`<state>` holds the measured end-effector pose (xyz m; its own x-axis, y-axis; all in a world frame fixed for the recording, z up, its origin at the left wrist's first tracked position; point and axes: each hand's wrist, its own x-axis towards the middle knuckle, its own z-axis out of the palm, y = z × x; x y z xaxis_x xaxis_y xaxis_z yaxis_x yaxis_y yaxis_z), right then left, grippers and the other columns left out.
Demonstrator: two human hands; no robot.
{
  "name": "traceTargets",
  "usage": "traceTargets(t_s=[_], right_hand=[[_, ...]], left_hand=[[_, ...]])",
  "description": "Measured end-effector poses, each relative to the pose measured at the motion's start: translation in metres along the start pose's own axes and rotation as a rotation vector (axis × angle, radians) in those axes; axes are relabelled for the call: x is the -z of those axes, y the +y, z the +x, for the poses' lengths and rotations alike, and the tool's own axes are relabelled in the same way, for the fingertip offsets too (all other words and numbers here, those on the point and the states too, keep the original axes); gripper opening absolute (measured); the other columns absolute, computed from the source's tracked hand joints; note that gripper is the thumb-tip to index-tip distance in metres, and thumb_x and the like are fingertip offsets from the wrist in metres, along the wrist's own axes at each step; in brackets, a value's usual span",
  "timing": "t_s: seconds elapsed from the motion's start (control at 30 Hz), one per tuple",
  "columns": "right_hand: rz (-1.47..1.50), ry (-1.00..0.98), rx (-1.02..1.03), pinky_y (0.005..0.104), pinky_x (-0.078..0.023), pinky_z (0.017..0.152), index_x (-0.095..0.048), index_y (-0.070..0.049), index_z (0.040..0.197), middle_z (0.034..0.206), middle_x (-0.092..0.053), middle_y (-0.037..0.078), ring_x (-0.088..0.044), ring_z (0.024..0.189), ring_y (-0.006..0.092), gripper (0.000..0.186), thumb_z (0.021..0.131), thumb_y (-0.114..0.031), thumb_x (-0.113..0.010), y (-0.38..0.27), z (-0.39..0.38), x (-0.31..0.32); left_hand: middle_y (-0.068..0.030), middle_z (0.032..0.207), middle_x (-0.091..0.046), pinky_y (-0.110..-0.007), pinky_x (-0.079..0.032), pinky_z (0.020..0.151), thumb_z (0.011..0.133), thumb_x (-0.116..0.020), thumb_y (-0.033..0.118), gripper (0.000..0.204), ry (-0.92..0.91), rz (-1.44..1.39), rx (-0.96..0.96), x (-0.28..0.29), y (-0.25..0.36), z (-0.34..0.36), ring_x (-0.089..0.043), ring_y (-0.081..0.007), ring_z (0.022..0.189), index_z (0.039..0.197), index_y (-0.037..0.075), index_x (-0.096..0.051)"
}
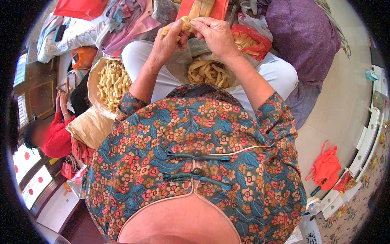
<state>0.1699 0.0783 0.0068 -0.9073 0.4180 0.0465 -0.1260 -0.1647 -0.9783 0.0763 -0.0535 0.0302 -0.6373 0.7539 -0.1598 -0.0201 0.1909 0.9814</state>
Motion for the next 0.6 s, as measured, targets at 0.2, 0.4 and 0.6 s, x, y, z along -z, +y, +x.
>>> traceTargets(t_s=[0.2, 0.4, 0.6], right_hand=[[0.259, -0.005, -0.174, 0.0186, -0.029, 0.042, -0.061, -0.002, 0.089, 0.055, -0.045, -0.005, -0.037, 0.046, 0.0027, 0.028, 0.089, -0.029, -0.053, 0.007, 0.009, 0.015], [0.445, 0.006, -0.25, 0.017, -0.022, 0.039, -0.054, -0.005, 0.085, 0.055, -0.043, -0.005, -0.03, 0.043, 0.0015, 0.022, 0.089, -0.027, -0.054, 0.0, 0.016, 0.031], [0.245, -0.055, -0.161, 0.0149, -0.028, 0.04, -0.055, -0.008, 0.082, 0.06, -0.051, -0.004, -0.039, 0.047, 0.0008, 0.012, 0.085, -0.018, -0.06, 0.007, 0.015, 0.025]], left_hand=[[0.0006, 0.06, -0.048, -0.022, -0.035, 0.045, 0.092, -0.044, 0.026, 0.03, -0.011, 0.026, 0.02, -0.003, 0.01, 0.002, -0.044, -0.0084, 0.049, 0.074, 0.004, -0.053], [-0.0018, 0.065, -0.051, -0.02, -0.038, 0.053, 0.091, -0.048, 0.025, 0.027, -0.028, -0.229, -0.011, 0.013, 0.012, 0.003, -0.048, -0.0094, 0.057, 0.078, 0.003, -0.056], [-0.0114, 0.096, -0.061, -0.034, -0.045, 0.075, 0.083, -0.059, 0.016, 0.028, 0.279, 1.008, -0.706, 0.012, 0.012, 0.008, -0.059, -0.0272, 0.084, 0.106, 0.003, -0.055]])
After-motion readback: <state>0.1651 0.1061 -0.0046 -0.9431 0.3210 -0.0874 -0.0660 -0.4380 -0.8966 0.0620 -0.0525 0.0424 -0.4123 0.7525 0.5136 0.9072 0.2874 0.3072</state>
